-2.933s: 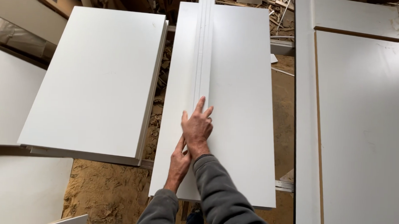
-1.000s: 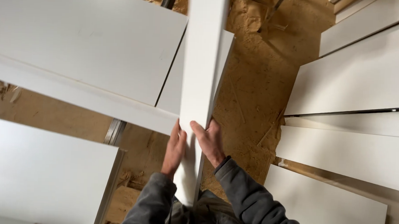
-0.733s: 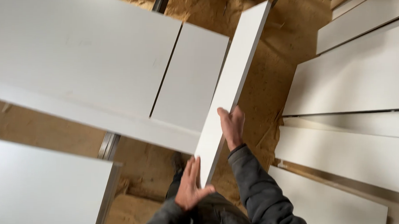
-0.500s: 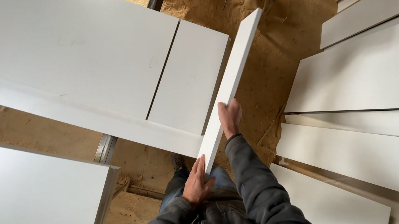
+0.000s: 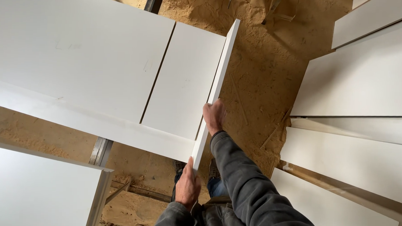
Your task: Organizing and stacking various sizes of white melamine-coated wooden panels in a workshop.
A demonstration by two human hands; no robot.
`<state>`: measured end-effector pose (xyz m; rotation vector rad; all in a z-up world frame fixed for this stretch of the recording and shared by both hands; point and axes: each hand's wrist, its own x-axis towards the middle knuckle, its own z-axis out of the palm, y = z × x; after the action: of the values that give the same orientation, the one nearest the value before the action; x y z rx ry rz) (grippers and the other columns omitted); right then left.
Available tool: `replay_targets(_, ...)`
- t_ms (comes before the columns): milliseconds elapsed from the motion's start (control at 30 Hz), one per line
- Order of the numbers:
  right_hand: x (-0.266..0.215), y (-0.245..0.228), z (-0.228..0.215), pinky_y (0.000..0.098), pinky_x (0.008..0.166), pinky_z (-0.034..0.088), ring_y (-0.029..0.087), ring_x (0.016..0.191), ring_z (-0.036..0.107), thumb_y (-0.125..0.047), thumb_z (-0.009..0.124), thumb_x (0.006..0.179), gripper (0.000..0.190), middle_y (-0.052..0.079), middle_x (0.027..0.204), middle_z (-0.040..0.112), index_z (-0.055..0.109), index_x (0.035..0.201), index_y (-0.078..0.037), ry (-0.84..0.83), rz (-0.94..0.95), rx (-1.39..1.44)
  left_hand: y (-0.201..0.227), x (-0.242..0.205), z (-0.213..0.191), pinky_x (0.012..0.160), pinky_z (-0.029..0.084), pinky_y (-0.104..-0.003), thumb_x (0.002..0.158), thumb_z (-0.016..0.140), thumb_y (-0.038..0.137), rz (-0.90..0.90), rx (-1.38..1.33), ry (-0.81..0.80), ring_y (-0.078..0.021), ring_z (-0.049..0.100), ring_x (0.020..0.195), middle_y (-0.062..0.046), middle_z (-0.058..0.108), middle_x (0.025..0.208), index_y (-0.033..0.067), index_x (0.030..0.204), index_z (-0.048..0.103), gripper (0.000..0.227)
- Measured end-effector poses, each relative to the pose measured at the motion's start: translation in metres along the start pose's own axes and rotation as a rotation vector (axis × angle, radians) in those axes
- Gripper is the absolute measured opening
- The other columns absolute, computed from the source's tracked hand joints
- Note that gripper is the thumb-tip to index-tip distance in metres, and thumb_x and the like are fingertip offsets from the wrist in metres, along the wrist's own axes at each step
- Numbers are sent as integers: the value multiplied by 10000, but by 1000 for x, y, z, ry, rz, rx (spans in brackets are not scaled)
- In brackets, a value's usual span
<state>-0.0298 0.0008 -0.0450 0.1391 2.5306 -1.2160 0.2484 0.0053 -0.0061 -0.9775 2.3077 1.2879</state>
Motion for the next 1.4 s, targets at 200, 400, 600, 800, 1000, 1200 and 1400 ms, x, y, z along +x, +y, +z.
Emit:
replay_targets(200,-7,-31,-20,343,676,434,122,690,470,-353,585,927,230,-5,767,488,516,865,-142,-179,94,65,14,-4,-26,799,574,-563,961,529,167,7,2,102,-476,692,968,-263,607,1349,123,1576,278,666)
replay_targets(400,7,3,-20,504,1218,204,289,1541,167,-810,307,944,990,170,1696,146,165,1623,-105,-357,-44,531,9,-2,-24,857,573,-544,921,587,229,14,-45,98,-458,682,1069,-246,624,1361,161,1581,323,714)
replay_targets(600,3,-11,-33,573,1226,192,326,1588,127,-917,292,806,1188,175,1724,126,132,1657,-105,-456,-11,605,-17,-18,-17,1107,453,-557,861,756,455,-63,-476,54,-401,364,1477,-241,338,1600,165,1602,247,944)
replay_targets(800,15,15,-42,588,1200,259,354,1573,223,-988,244,717,1266,164,1699,236,167,1649,-135,-559,108,797,-91,-33,15,1144,353,-552,673,865,563,46,-424,102,-409,302,1473,-269,252,1617,89,1592,145,1260)
replay_targets(1000,54,39,-61,575,1211,310,340,1546,266,-934,250,741,1176,104,1706,222,151,1639,-182,-557,211,693,-233,-21,85,1165,450,-429,859,658,724,-316,67,-414,-371,498,1422,-274,464,1533,23,1549,354,1030)
replay_targets(1200,126,-9,-122,515,1226,261,331,1565,190,-848,224,887,1094,189,1706,108,102,1638,-62,-362,-156,442,-158,-65,-10,1087,555,-385,937,604,541,-481,-38,-245,-236,736,1221,-73,763,1303,171,1331,722,553)
replay_targets(1400,203,-103,-165,453,1206,356,344,1533,327,-707,258,1028,918,244,1659,287,276,1608,5,-262,-511,187,6,-72,-99,973,592,-424,1001,670,343,-591,-326,643,-240,728,1135,-146,754,1230,50,1247,741,389)
